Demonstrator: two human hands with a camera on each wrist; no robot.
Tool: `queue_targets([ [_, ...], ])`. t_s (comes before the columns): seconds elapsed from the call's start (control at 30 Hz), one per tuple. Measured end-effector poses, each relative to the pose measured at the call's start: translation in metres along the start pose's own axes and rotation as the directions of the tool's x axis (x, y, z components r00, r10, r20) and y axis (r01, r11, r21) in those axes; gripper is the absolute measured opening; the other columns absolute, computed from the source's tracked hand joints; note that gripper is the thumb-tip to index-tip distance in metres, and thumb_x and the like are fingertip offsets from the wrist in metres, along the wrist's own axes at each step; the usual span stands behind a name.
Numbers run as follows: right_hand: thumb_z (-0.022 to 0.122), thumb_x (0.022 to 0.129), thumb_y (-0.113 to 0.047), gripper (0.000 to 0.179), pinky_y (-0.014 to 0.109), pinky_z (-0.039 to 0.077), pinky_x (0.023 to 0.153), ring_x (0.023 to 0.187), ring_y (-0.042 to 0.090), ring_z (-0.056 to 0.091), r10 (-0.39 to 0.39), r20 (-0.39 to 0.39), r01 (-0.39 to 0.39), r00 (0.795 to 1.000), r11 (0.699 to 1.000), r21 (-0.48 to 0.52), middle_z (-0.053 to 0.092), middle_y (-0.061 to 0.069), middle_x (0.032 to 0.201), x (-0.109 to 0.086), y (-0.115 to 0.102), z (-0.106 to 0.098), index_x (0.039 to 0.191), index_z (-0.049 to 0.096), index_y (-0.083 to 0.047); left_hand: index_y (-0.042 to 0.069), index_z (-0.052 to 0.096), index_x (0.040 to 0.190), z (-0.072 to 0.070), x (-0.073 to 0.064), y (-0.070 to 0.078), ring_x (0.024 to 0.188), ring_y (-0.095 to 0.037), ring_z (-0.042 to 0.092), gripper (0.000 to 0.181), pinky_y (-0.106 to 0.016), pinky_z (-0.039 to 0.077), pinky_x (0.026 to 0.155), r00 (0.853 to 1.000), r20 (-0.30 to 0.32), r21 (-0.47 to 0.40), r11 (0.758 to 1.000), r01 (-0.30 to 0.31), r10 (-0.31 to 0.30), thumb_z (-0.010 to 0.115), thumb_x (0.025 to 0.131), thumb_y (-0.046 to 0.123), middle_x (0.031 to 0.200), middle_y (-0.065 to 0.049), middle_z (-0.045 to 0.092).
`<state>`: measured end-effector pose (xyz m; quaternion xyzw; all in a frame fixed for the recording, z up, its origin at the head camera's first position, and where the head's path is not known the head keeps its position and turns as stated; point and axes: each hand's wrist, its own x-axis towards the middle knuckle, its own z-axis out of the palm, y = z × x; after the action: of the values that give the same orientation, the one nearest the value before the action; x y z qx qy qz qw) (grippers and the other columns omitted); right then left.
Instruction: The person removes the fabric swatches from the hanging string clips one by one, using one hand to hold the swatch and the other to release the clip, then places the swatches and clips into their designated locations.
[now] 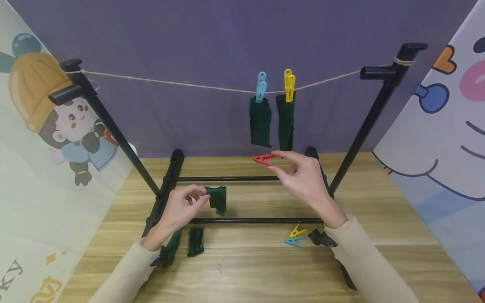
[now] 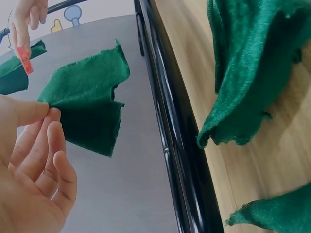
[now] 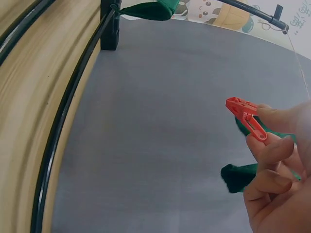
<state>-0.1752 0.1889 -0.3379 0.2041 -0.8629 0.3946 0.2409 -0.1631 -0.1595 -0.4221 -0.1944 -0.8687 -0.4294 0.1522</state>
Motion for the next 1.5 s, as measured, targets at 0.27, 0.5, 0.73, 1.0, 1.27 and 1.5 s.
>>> queue_targets([
  [0.27, 0.085, 0.091, -0.011, 0.037, 0.026, 0.026, 0.036, 0.037, 0.003, 0.03, 0.068, 0.05, -0.069, 0.996, 0.998, 0.001, 0.042, -0.005, 0.046, -0.008, 0.01, -0.002, 0.128, 0.077, -0.008, 0.011, 0.08, 0.095, -0.003, -0.011, -0.001, 0.074, -0.003, 0.065, 0.005, -0.023, 0.053, 0.063, 0.998, 0.053, -0.006, 0.999, -0.035, 0.035, 0.083, 0.094, 0.015, 0.086, 0.004, 0.079],
  [0.5, 0.084, 0.094, -0.018, 0.038, 0.027, 0.025, 0.036, 0.038, 0.005, 0.029, 0.134, 0.072, -0.135, 0.988, 0.991, 0.019, 0.04, -0.005, 0.046, -0.018, 0.017, -0.004, 0.13, 0.076, -0.01, 0.015, 0.081, 0.095, -0.002, -0.02, -0.006, 0.075, 0.0, 0.065, 0.005, -0.023, 0.052, 0.063, 0.989, 0.117, -0.043, 0.995, -0.085, 0.09, 0.082, 0.093, 0.01, 0.086, 0.006, 0.079],
  [0.73, 0.083, 0.095, -0.021, 0.037, 0.027, 0.024, 0.037, 0.039, 0.002, 0.027, 0.179, 0.102, -0.182, 0.979, 0.983, 0.024, 0.038, -0.008, 0.047, -0.029, 0.022, -0.007, 0.13, 0.076, -0.011, 0.017, 0.081, 0.094, -0.001, -0.03, -0.006, 0.072, 0.002, 0.062, 0.01, -0.022, 0.053, 0.061, 0.971, 0.206, -0.068, 0.991, -0.113, 0.124, 0.083, 0.091, 0.008, 0.082, 0.009, 0.076],
  [1.0, 0.082, 0.095, -0.018, 0.037, 0.027, 0.025, 0.036, 0.039, 0.001, 0.027, 0.196, 0.12, -0.205, 0.973, 0.977, 0.064, 0.038, -0.009, 0.047, -0.04, 0.031, -0.01, 0.13, 0.076, -0.009, 0.018, 0.083, 0.092, 0.0, -0.043, -0.012, 0.078, 0.002, 0.067, 0.009, -0.025, 0.06, 0.066, 0.936, 0.332, -0.113, 0.99, -0.084, 0.117, 0.084, 0.091, 0.009, 0.089, 0.008, 0.079],
  [1.27, 0.084, 0.094, -0.019, 0.037, 0.026, 0.025, 0.037, 0.04, 0.001, 0.026, 0.22, 0.148, -0.228, 0.964, 0.973, 0.04, 0.035, -0.009, 0.047, -0.05, 0.039, -0.012, 0.129, 0.077, -0.011, 0.022, 0.084, 0.09, 0.003, -0.046, -0.013, 0.066, 0.005, 0.057, 0.008, -0.021, 0.053, 0.058, 0.885, 0.445, -0.126, 0.988, -0.09, 0.137, 0.086, 0.09, 0.014, 0.089, 0.012, 0.077],
  [1.5, 0.084, 0.094, -0.019, 0.035, 0.026, 0.025, 0.037, 0.04, 0.002, 0.027, 0.226, 0.145, -0.233, 0.963, 0.972, 0.034, 0.036, -0.008, 0.048, -0.054, 0.044, -0.014, 0.128, 0.077, -0.012, 0.019, 0.076, 0.098, 0.004, -0.051, -0.013, 0.073, 0.003, 0.064, 0.003, -0.022, 0.057, 0.065, 0.876, 0.479, -0.136, 0.991, 0.003, 0.063, 0.078, 0.099, 0.022, 0.09, 0.004, 0.08],
])
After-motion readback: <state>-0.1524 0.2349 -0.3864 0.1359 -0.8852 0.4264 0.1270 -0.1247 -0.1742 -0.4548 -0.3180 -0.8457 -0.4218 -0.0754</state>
